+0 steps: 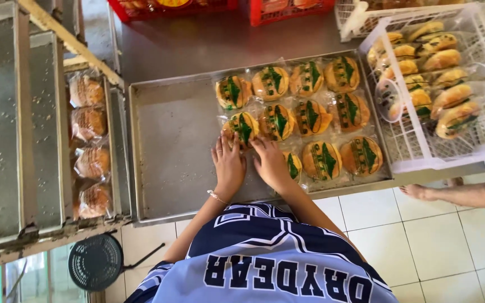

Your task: Transferring and organizing packaged sandwiches from a plastic crate onto a metal tray.

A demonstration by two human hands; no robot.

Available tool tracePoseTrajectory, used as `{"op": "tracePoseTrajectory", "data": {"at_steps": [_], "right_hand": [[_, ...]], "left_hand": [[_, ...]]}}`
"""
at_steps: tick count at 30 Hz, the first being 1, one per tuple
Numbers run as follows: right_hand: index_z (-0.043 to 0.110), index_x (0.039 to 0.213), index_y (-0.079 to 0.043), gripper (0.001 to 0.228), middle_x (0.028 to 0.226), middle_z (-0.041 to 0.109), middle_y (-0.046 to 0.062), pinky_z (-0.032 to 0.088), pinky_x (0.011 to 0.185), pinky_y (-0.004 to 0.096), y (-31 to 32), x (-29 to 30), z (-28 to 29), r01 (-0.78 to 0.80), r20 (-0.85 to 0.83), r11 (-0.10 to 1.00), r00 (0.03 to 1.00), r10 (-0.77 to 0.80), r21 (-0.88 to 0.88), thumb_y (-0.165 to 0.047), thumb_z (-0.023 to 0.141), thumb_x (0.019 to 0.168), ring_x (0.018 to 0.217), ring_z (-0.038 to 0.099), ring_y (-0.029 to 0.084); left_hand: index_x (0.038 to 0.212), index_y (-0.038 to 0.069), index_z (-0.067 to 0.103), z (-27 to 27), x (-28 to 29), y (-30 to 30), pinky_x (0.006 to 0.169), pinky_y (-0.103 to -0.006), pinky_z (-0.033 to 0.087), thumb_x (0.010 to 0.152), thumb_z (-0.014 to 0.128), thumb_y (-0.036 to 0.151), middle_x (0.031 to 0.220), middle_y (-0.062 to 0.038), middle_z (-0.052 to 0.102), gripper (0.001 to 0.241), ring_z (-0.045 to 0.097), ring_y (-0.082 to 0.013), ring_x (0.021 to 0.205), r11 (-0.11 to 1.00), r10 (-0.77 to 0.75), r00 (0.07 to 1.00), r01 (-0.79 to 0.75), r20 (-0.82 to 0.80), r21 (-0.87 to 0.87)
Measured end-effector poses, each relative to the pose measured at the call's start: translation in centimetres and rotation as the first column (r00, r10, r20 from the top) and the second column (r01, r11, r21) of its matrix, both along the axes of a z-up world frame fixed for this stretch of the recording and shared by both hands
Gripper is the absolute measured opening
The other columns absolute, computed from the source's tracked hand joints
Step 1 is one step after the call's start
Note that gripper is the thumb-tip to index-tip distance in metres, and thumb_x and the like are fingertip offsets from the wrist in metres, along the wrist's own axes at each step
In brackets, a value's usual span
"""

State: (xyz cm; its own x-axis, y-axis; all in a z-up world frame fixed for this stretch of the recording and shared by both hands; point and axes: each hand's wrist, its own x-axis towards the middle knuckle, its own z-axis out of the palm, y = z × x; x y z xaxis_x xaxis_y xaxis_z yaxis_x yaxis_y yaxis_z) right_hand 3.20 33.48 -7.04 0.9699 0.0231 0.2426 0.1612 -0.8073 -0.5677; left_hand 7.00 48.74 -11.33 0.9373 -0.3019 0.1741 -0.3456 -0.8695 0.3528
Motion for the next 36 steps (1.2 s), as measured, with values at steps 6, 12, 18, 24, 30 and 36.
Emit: {"op": "tracePoseTrajectory", "data": {"at_steps": [6,12,18,24,30,36], "right_hand": [[0.065,0.132,-0.007,0.050,0.129,0.064,0.019,0.047,0.101,0.046,-3.1,-2.0,0.0,-0.140,0.056,0.979,0.990,0.133,0.151,-0.005,0.070,0.082,0.118,0.057,0.040],[0.071,0.119,-0.007,0.028,0.112,0.071,0.015,0.053,0.090,0.042,-8.2,-4.1,0.6,-0.156,-0.025,0.932,0.984,0.174,0.327,-0.011,0.068,0.092,0.104,0.067,0.034],[0.073,0.115,-0.007,0.024,0.102,0.073,0.012,0.056,0.082,0.036,-14.0,-8.6,3.0,-0.062,-0.234,0.890,0.954,0.185,0.452,-0.015,0.067,0.094,0.093,0.071,0.025],[0.073,0.116,-0.005,0.024,0.112,0.073,0.008,0.055,0.090,0.033,-23.8,-12.8,7.5,-0.004,-0.219,0.762,0.957,0.191,0.648,-0.016,0.066,0.096,0.103,0.069,0.018],[0.072,0.099,0.000,0.015,0.097,0.072,0.007,0.053,0.082,0.029,-36.2,-15.6,7.6,0.232,-0.021,0.607,0.943,-0.333,0.760,-0.008,0.060,0.103,0.087,0.065,0.014],[0.067,0.114,-0.001,0.011,0.099,0.068,0.003,0.053,0.081,0.026,-48.0,-14.6,7.9,0.324,0.054,0.551,0.825,-0.562,0.769,-0.009,0.065,0.106,0.089,0.063,0.011]], "left_hand": [[0.152,0.006,0.042,1.5,1.0,-0.6,0.117,-0.0636,0.026,0.088,0.069,0.033,0.160,-0.025,0.032,0.074,0.032,-0.0430,0.148,0.998,-0.008,0.994,0.015,-0.113,0.062],[0.148,0.004,0.045,3.2,2.2,-2.7,0.117,-0.0656,0.025,0.089,0.067,0.040,0.162,-0.019,0.034,0.073,0.032,-0.0398,0.149,0.982,0.027,0.980,0.010,-0.196,0.186],[0.150,0.006,0.047,5.3,2.5,-8.2,0.115,-0.0667,0.023,0.091,0.067,0.039,0.162,-0.022,0.031,0.070,0.030,-0.0431,0.147,0.996,-0.092,0.989,0.093,-0.112,0.007],[0.145,0.003,0.049,9.6,2.1,-19.7,0.117,-0.0618,0.025,0.087,0.072,0.031,0.159,-0.026,0.033,0.069,0.032,-0.0467,0.147,0.922,-0.366,0.931,0.363,0.010,-0.135],[0.151,0.004,0.047,13.3,0.9,-33.1,0.119,-0.0532,0.035,0.087,0.073,0.020,0.154,-0.022,0.044,0.070,0.043,-0.0424,0.142,0.657,-0.610,0.765,0.635,0.208,-0.406],[0.144,0.004,0.051,10.2,-1.4,-45.7,0.109,-0.0461,0.050,0.092,0.070,0.015,0.136,-0.022,0.056,0.057,0.057,-0.0430,0.127,0.468,-0.754,0.641,0.675,0.141,-0.570]]}}
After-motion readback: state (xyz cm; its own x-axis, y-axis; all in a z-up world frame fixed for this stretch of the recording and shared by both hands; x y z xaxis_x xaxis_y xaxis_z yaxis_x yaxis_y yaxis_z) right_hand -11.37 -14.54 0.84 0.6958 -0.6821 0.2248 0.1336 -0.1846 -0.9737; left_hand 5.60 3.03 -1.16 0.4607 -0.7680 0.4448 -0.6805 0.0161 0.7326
